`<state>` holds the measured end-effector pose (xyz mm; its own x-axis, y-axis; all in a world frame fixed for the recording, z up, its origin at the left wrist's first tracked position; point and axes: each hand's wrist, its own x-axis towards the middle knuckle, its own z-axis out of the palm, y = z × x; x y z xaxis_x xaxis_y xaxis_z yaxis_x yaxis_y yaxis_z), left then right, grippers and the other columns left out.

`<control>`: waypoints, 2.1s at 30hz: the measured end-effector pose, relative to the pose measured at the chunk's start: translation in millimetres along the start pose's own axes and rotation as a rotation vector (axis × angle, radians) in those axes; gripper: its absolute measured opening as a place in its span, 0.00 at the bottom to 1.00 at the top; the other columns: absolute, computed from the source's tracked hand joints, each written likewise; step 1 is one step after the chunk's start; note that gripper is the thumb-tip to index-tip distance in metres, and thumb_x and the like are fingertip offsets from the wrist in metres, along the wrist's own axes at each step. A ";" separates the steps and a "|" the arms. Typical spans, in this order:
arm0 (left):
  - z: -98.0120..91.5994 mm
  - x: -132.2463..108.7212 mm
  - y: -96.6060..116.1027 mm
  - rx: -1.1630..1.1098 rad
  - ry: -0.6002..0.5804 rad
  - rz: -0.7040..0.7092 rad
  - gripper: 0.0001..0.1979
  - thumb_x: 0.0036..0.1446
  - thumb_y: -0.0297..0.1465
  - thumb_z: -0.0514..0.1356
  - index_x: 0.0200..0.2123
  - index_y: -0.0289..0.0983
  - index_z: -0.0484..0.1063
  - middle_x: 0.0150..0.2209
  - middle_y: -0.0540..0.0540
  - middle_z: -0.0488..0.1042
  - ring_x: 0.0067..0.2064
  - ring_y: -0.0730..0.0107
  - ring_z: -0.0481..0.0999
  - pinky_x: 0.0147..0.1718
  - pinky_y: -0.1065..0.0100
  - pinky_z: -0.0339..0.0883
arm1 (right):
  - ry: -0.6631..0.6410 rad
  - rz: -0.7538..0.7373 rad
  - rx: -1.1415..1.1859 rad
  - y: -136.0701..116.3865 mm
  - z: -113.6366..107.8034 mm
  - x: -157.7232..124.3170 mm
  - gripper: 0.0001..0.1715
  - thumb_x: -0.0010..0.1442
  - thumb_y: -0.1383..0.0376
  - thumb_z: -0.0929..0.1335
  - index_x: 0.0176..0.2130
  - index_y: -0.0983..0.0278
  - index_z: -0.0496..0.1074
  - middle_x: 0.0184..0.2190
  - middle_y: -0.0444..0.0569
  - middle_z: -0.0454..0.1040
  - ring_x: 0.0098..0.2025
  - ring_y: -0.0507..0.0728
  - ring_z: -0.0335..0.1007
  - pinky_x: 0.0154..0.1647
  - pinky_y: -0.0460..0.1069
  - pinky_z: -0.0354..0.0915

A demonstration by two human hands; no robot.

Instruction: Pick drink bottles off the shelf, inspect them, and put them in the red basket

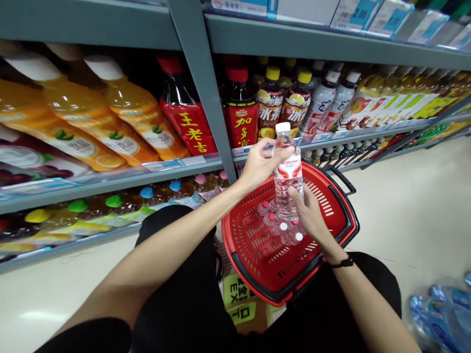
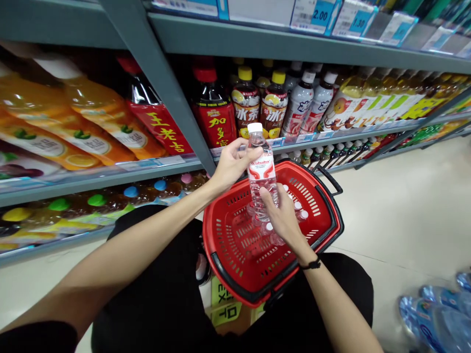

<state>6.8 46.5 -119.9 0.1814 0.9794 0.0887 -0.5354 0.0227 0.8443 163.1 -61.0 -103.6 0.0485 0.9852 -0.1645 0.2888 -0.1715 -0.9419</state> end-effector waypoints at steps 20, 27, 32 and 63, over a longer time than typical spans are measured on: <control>-3.0 -8.2 9.5 -0.139 -0.191 0.009 0.27 0.59 0.45 0.64 0.58 0.37 0.79 0.62 0.38 0.77 0.60 0.49 0.79 0.59 0.48 0.72 | -0.229 0.364 0.645 -26.6 -8.8 3.9 0.44 0.65 0.34 0.59 0.58 0.62 0.75 0.31 0.53 0.81 0.24 0.60 0.73 0.21 0.53 0.69; -4.9 -7.2 7.2 -0.143 -0.142 0.007 0.25 0.56 0.44 0.67 0.55 0.39 0.82 0.61 0.38 0.78 0.56 0.53 0.81 0.56 0.50 0.75 | -0.151 0.394 0.704 -25.2 -4.4 2.2 0.34 0.64 0.38 0.62 0.40 0.62 0.79 0.26 0.55 0.79 0.30 0.65 0.78 0.24 0.55 0.74; -5.8 -7.1 8.3 -0.132 -0.129 -0.008 0.26 0.54 0.44 0.68 0.54 0.39 0.82 0.62 0.38 0.78 0.57 0.52 0.80 0.55 0.53 0.75 | -0.138 0.371 0.752 -26.5 -3.2 1.4 0.30 0.66 0.42 0.63 0.35 0.61 0.78 0.28 0.54 0.80 0.37 0.66 0.81 0.34 0.58 0.79; -5.8 3.7 -9.4 -0.083 -0.149 -0.344 0.23 0.59 0.49 0.68 0.45 0.36 0.79 0.43 0.38 0.84 0.39 0.62 0.83 0.36 0.64 0.79 | -0.235 0.323 0.641 -35.0 -6.4 -9.6 0.36 0.60 0.33 0.67 0.43 0.60 0.79 0.35 0.56 0.82 0.50 0.70 0.80 0.37 0.58 0.78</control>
<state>7.8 51.1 -130.6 0.4764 0.8721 -0.1114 -0.4860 0.3668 0.7933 158.6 -64.5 -67.1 -0.1890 0.8718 -0.4520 -0.3213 -0.4899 -0.8104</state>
